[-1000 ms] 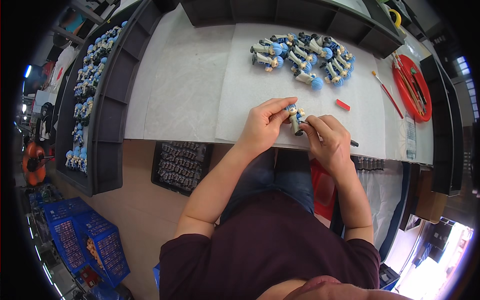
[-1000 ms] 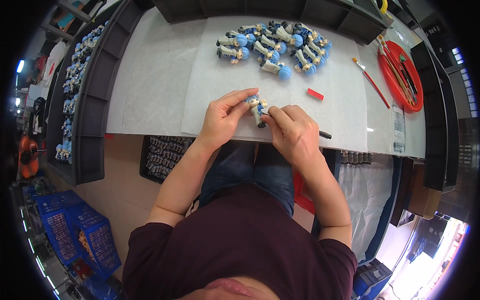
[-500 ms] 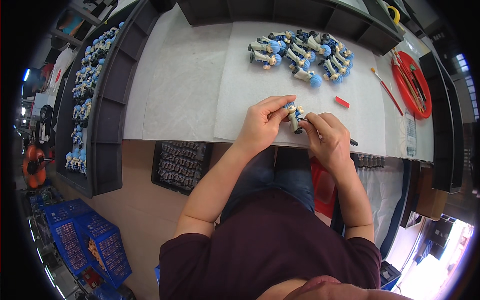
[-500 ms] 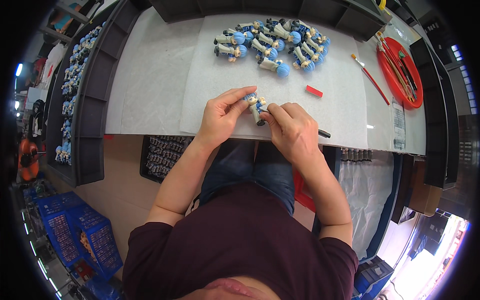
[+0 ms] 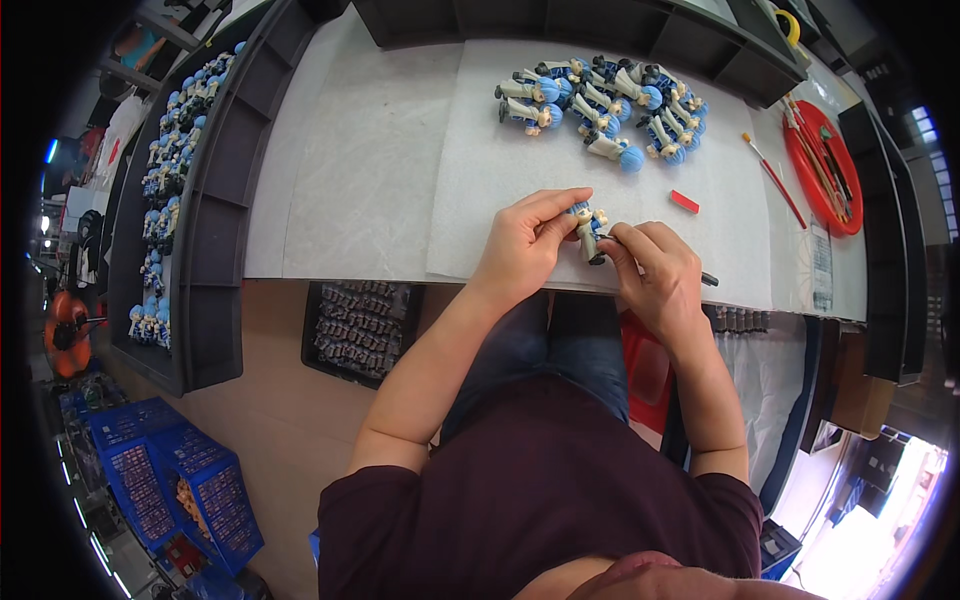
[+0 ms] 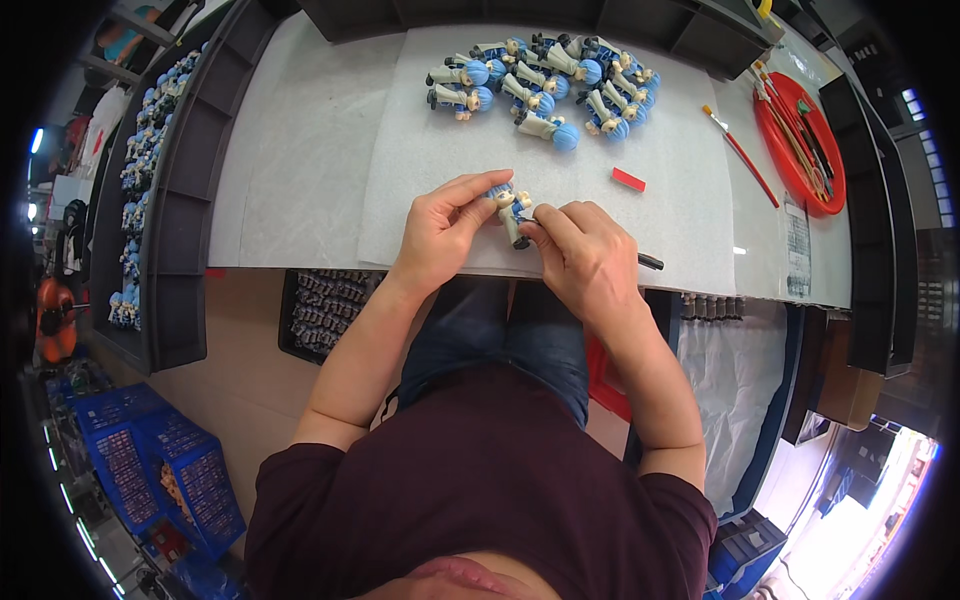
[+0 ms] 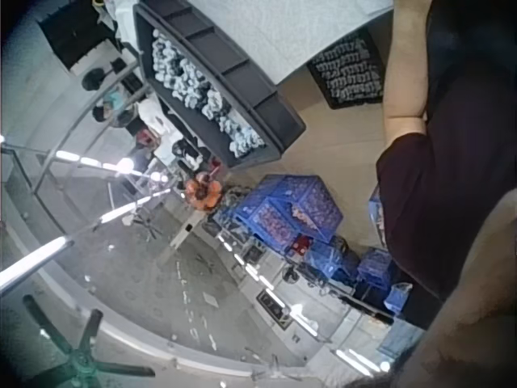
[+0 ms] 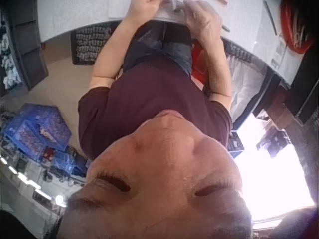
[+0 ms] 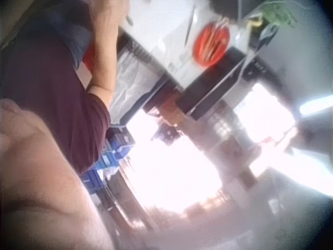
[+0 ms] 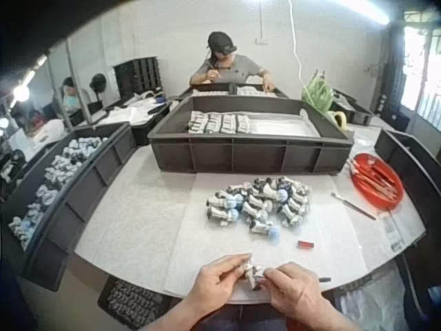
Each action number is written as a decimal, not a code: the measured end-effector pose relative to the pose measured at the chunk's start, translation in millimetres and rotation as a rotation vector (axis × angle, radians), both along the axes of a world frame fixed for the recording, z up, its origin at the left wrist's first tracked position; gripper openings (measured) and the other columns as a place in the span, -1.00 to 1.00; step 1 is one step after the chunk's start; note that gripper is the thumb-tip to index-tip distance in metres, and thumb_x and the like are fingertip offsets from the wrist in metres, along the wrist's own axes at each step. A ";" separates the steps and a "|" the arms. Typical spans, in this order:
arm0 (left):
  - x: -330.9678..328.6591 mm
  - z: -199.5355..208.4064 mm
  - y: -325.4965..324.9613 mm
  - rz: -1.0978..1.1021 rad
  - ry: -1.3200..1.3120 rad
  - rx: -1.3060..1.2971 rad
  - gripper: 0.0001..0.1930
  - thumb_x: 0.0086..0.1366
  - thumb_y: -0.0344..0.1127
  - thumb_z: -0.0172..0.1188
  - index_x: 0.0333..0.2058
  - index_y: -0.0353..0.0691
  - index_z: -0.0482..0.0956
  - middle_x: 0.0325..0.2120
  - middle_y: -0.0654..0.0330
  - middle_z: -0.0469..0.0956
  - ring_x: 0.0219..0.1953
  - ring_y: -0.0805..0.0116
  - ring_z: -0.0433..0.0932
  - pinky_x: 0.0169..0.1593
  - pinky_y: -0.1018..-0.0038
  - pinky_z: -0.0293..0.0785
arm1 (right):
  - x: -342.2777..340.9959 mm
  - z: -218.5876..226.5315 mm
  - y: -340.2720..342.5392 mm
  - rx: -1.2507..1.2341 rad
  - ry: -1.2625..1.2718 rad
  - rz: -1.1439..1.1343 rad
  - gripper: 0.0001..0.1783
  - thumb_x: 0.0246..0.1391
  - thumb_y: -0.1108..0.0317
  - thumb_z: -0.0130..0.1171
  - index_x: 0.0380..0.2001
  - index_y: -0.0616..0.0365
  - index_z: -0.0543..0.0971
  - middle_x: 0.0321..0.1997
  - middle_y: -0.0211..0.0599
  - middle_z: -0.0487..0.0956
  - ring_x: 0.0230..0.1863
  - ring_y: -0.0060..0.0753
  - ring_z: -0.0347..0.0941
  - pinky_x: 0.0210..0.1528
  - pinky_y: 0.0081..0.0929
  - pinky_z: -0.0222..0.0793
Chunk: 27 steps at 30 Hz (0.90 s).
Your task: The person assembles small blue and white figurines at a workbench. They pick up individual figurines, attach small red rectangular pieces to their backs, and place the completed units into a black tray. The process is repeated for multiple figurines throughout the clip.
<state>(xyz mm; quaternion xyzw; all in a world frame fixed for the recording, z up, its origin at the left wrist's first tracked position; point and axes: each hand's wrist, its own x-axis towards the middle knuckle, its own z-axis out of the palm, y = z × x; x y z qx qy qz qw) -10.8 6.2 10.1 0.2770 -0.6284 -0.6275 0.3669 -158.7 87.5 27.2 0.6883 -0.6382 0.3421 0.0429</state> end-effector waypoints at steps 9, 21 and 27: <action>-0.1 -0.3 0.0 0.006 -0.010 -0.003 -0.70 0.19 -0.62 -0.06 -0.10 -0.33 0.48 -0.20 0.19 0.48 -0.20 0.54 0.43 -0.11 0.63 0.39 | 1.3 -3.0 1.0 -0.003 -0.011 -0.024 -0.84 -0.17 0.33 0.25 -0.46 0.10 0.54 -0.62 -0.34 0.44 -0.58 -0.32 0.39 -0.60 -0.42 0.27; -0.5 -0.5 0.1 0.007 -0.003 -0.012 -0.70 0.19 -0.63 -0.07 -0.11 -0.32 0.48 -0.20 0.19 0.49 -0.21 0.54 0.44 -0.12 0.63 0.40 | 0.8 -2.3 0.4 0.020 -0.027 -0.016 -0.86 -0.16 0.33 0.25 -0.48 0.11 0.54 -0.62 -0.34 0.45 -0.58 -0.32 0.40 -0.60 -0.41 0.28; -0.2 -1.4 -0.4 0.005 0.000 -0.017 -0.70 0.19 -0.63 -0.06 -0.11 -0.32 0.49 -0.21 0.19 0.49 -0.22 0.55 0.44 -0.12 0.63 0.40 | 0.8 -3.3 0.5 0.007 -0.028 -0.013 -0.85 -0.17 0.33 0.25 -0.48 0.11 0.54 -0.62 -0.34 0.45 -0.59 -0.31 0.40 -0.60 -0.41 0.28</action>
